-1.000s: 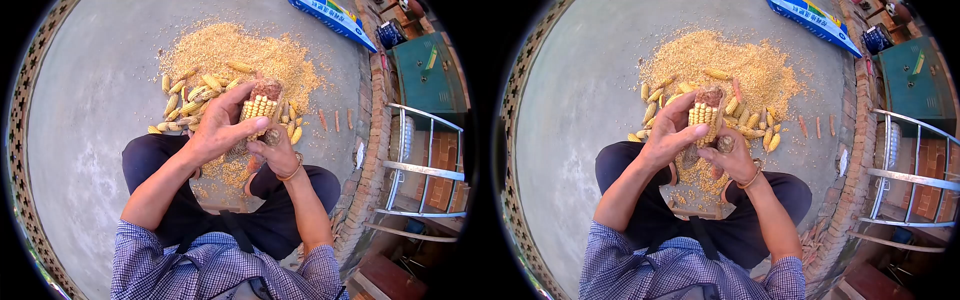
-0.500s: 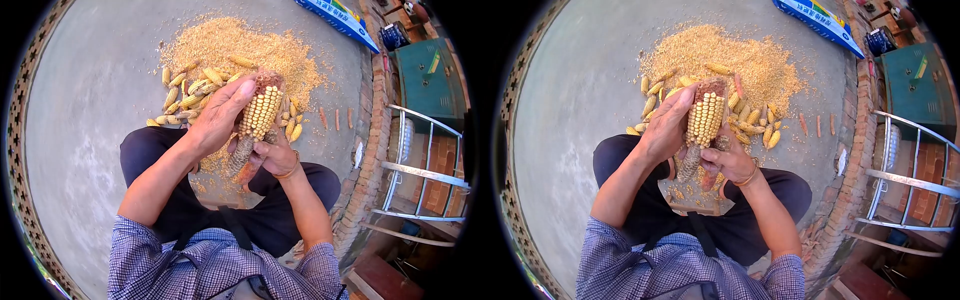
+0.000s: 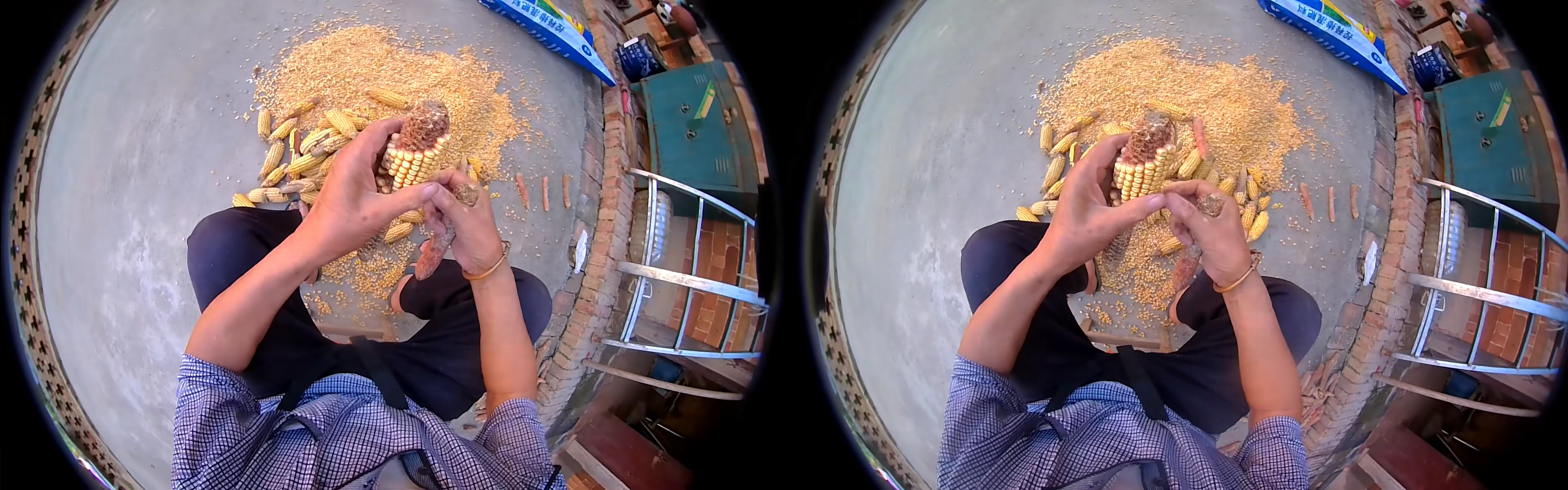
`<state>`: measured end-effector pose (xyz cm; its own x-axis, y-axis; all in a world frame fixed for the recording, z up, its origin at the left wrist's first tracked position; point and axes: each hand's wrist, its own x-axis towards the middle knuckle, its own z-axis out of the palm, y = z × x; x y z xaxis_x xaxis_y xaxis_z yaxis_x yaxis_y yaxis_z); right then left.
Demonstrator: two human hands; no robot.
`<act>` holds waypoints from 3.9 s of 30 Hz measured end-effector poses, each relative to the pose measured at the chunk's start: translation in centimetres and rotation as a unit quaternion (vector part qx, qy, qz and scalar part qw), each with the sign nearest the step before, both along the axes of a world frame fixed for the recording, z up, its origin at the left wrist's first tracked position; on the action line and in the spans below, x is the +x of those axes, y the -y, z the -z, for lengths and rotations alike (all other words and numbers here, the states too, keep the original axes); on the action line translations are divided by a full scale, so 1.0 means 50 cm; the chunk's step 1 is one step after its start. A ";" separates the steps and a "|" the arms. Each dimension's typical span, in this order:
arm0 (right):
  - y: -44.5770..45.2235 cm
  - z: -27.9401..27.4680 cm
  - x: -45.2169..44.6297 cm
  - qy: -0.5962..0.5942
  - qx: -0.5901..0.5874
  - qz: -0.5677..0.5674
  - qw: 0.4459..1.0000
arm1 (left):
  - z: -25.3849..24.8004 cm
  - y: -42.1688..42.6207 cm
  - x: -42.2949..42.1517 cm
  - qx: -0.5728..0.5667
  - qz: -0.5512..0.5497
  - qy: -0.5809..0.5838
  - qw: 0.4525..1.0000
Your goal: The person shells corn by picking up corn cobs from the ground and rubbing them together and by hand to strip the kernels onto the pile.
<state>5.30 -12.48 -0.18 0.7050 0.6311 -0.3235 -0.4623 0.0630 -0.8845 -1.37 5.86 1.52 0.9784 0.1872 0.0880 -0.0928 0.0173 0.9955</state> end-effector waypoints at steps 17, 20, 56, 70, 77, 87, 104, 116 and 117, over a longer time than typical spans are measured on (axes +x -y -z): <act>-0.005 -0.037 0.015 0.539 -0.112 0.071 0.832 | 0.019 0.036 -0.006 0.053 0.146 -0.085 0.984; -0.019 -0.031 0.008 0.531 -0.168 0.062 0.828 | 0.025 0.047 -0.005 0.062 0.167 -0.094 0.979; 0.014 0.000 0.100 0.175 -0.055 0.231 0.955 | 0.060 0.085 0.011 -0.120 0.226 -0.182 0.949; -0.015 -0.015 0.021 0.544 -0.204 0.048 0.812 | 0.078 0.091 0.016 -0.104 0.139 -0.142 0.975; -0.044 0.004 0.027 0.464 -0.367 0.143 0.794 | 0.096 0.127 -0.006 0.163 0.077 -0.012 0.983; 0.048 -0.018 0.096 0.223 -0.033 0.281 0.933 | 0.045 0.080 -0.005 -0.268 0.245 -0.217 0.906; 0.004 -0.023 0.051 0.540 -0.209 0.073 0.812 | 0.030 0.072 -0.001 -0.208 0.290 -0.252 0.900; 0.049 -0.010 0.104 0.273 -0.156 0.172 0.934 | 0.044 0.078 -0.008 -0.215 0.254 -0.267 0.904; 0.050 -0.016 0.106 0.283 -0.134 0.175 0.934 | 0.040 0.075 -0.004 -0.268 0.261 -0.279 0.885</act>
<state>10.58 -14.96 0.61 0.9590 0.2791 0.0498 0.0906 -0.1354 -0.9866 -1.57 2.13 -0.49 0.8073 -0.4343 -0.3996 0.5696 0.3961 0.7201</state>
